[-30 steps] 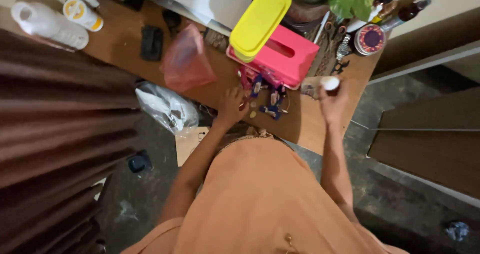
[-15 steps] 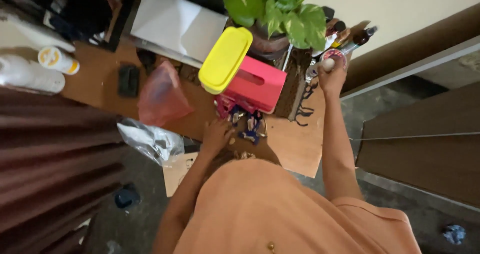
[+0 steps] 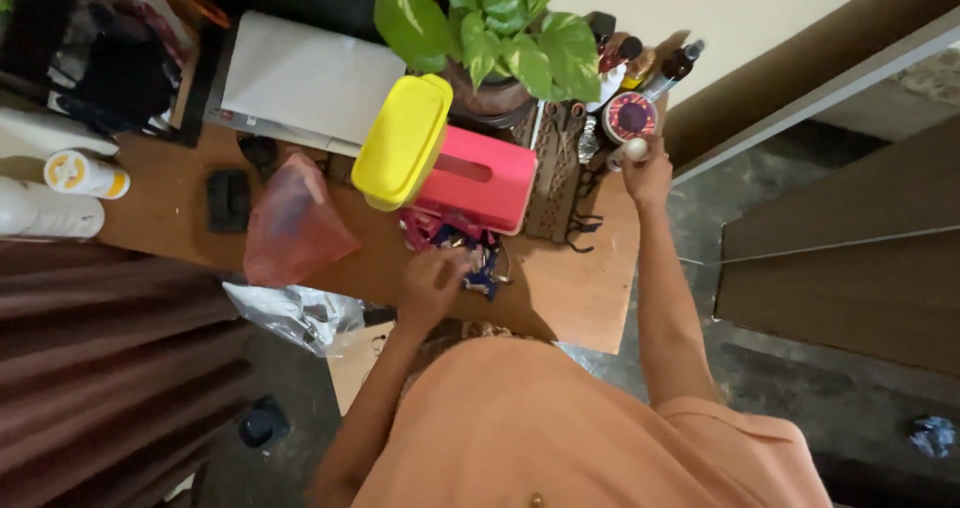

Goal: The person is organizing and preparing to clean a desk, moving various containers and bottles and handling a cleaning cloth.

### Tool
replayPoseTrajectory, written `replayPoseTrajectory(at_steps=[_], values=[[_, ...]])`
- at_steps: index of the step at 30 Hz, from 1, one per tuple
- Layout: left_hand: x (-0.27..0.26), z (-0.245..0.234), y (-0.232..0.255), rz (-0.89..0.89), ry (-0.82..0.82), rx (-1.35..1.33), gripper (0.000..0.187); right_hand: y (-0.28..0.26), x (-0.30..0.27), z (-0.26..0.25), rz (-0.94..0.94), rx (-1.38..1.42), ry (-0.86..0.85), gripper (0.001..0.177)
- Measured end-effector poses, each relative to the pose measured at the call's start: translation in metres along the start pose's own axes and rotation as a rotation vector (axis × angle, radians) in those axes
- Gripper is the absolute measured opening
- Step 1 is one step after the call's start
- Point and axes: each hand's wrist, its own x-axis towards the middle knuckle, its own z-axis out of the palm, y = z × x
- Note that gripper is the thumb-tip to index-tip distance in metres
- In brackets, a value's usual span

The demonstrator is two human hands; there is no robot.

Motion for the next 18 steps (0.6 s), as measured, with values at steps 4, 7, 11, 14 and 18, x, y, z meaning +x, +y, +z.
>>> replayPoseTrajectory(at_steps=[4, 7, 11, 14, 18], values=[[0.07, 0.055, 0.041, 0.353, -0.069, 0.034, 0.031, -0.008, -0.032, -0.028, -0.032, 0.144, 0.019, 0.056], [0.145, 0.108, 0.076, 0.415, -0.192, 0.066, 0.025, -0.002, -0.073, -0.058, -0.01, 0.298, 0.03, 0.039], [0.246, 0.233, 0.054, 0.46, -0.224, 0.248, 0.023, 0.018, -0.14, -0.095, 0.079, 0.464, 0.002, 0.02], [0.297, 0.299, 0.019, 0.34, -0.212, 0.237, 0.031, 0.064, -0.174, -0.089, 0.124, 0.604, 0.053, 0.019], [0.306, 0.287, 0.053, 0.193, -0.246, 0.243, 0.02, 0.083, -0.197, -0.088, 0.267, 0.661, 0.074, 0.011]])
